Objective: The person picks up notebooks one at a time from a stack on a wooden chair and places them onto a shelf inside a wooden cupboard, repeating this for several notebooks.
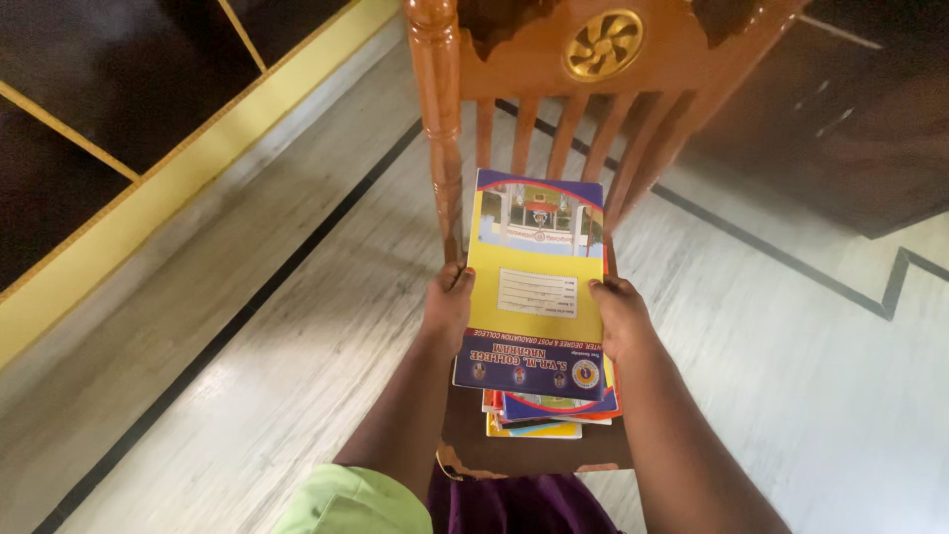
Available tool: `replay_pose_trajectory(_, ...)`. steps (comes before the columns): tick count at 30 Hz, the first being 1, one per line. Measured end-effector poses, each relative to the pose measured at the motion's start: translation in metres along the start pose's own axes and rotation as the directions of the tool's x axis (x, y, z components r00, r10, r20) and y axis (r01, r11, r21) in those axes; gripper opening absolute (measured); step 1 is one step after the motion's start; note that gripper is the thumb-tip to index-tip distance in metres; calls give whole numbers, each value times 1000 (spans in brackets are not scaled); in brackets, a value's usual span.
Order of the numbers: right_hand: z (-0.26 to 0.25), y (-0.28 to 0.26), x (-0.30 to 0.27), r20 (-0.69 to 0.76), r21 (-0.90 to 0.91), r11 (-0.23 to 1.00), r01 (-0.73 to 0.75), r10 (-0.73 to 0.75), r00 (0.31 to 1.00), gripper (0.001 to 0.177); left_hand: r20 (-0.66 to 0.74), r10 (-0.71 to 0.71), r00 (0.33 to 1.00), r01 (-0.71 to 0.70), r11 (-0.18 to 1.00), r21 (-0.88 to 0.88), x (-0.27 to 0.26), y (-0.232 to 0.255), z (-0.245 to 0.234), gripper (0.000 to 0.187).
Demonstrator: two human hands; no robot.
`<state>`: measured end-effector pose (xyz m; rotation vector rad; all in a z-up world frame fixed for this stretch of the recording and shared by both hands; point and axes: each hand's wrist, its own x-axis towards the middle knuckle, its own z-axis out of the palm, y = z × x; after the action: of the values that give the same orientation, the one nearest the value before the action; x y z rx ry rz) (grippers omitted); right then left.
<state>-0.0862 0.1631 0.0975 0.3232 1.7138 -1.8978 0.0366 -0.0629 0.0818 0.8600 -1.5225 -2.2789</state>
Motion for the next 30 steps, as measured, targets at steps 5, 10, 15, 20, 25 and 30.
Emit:
replay_pose_trajectory(5, 39, -49, -71, 74, 37, 997, 69, -72, 995, 49, -34, 121, 992, -125, 980, -153, -11, 44, -17, 32)
replay_pose_trajectory(10, 79, -73, -120, 292, 75, 952, 297, -306, 906, 59, 56, 139, 989, -116, 947, -301, -43, 121, -36, 40)
replay_pose_trajectory(15, 124, -96, -154, 316, 157, 947, 281, -318, 894, 57, 253, 73, 965, -13, 973, -231, -95, 197, -66, 56)
replay_pose_trajectory(20, 172, -108, -180, 304, 120, 959, 258, -283, 910, 52, 207, 173, 963, -113, 954, -276, -115, 215, -113, 49)
replay_pose_trajectory(25, 211, -98, -210, 430, 101, 945, 311, -323, 843, 57, 11, 262, 965, -254, 942, -222, -136, 226, -159, 42)
replay_pose_trajectory(30, 247, -87, -240, 564, 95, 939, 331, -325, 760, 67, -37, 372, 928, -369, 895, -251, -155, 243, -199, 39)
